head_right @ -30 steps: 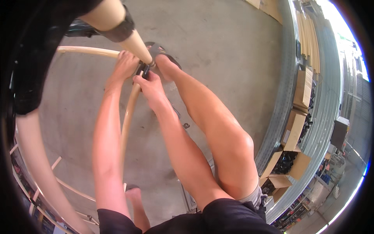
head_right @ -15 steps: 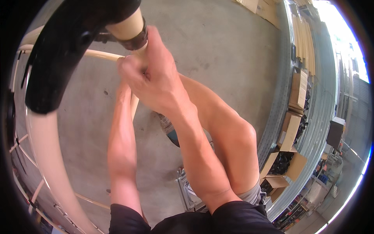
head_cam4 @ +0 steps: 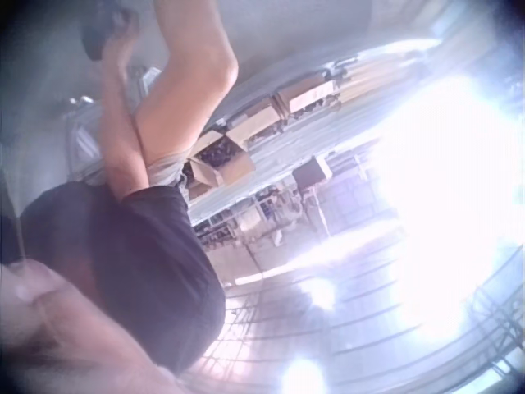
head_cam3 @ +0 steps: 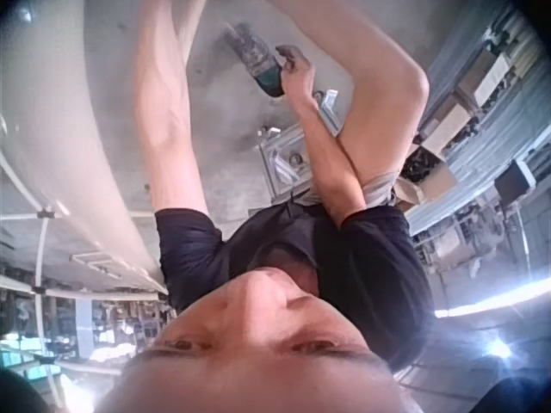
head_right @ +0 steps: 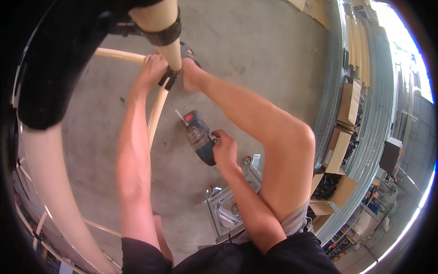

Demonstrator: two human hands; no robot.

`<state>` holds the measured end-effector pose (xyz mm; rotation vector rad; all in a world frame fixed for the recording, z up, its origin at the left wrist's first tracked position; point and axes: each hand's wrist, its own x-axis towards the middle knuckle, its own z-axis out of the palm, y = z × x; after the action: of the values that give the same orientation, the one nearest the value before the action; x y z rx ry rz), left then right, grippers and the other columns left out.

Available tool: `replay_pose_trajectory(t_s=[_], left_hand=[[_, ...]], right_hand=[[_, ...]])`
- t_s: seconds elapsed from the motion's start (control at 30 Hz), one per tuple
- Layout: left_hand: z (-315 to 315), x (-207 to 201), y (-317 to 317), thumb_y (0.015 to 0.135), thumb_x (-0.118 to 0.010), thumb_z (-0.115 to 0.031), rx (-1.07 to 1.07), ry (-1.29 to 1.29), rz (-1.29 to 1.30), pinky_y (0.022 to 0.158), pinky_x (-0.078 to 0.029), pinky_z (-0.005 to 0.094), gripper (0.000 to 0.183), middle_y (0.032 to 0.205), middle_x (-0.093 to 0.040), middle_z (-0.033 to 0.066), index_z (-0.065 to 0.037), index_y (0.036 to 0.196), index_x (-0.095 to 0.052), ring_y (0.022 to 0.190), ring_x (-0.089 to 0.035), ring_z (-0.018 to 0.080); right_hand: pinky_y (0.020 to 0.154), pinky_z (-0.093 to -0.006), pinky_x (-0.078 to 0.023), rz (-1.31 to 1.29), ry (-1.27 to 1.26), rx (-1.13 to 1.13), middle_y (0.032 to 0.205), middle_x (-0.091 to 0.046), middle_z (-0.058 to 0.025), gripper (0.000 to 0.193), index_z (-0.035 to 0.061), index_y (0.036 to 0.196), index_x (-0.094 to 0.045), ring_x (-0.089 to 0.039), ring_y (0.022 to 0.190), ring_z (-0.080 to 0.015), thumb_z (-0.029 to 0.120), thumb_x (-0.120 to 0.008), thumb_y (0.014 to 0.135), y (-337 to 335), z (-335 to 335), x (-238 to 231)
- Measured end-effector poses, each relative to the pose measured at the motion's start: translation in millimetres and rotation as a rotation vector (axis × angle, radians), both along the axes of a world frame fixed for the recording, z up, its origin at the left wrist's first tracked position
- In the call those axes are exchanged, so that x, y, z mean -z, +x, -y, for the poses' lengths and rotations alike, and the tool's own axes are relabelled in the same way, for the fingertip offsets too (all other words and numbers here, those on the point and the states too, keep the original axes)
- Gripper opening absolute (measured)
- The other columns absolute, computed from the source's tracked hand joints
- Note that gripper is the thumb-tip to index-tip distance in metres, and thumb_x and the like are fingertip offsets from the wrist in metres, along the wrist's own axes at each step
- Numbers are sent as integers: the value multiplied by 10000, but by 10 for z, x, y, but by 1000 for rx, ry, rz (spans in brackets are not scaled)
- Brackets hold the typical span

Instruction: The person is assembling a large rack structure made of pipes and connectors. They fit vertical and horizontal pipes into plastic joints and use a cordless drill to secure them with screws at multiple intersection points.

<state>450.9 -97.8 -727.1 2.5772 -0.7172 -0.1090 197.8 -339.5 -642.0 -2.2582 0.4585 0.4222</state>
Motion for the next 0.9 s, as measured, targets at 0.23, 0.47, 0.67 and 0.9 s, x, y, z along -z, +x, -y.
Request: replay_pose_trajectory(t_s=[0.23, 0.47, 0.67, 0.9], left_hand=[[161, 64, -36, 928, -481, -126, -30, 112, -1, 1041, -361, 460, 270, 1128, -641, 166, -98, 1162, -613, 1156, -566, 333], [244, -69, -131, 921, -495, -142, -98, 53, 29, 1096, -332, 508, 242, 1127, -644, 162, -96, 1109, -640, 1162, -567, 342], [262, -221, -158, 918, -509, -161, -119, 62, -89, 1118, -306, 553, 247, 1173, -633, 150, -87, 1113, -640, 1213, -534, 341], [196, -41, -166, 920, -519, -187, -133, 65, -14, 1135, -276, 563, 277, 1214, -617, 151, -71, 1154, -613, 1245, -517, 330]], right_hand=[[1026, -328, -443, 96, 560, 490, 1172, -669, -92, 299, -4, 1208, -639, -626, 1109, -221, 4, -614, 910, -762, 175, 593], [971, -342, -463, 196, 241, 171, 1147, -656, -80, 370, 12, 1208, -643, -628, 1052, -206, 123, -734, 867, -913, -263, 928], [901, -352, -491, 208, 173, 106, 1055, -672, -77, 367, 17, 1167, -655, -643, 984, -211, 150, -759, 842, -606, -309, 964], [826, -352, -507, 9, 658, 480, 947, -670, -74, 323, 7, 1097, -654, -648, 893, -212, 134, -766, 822, -89, -248, 255]])
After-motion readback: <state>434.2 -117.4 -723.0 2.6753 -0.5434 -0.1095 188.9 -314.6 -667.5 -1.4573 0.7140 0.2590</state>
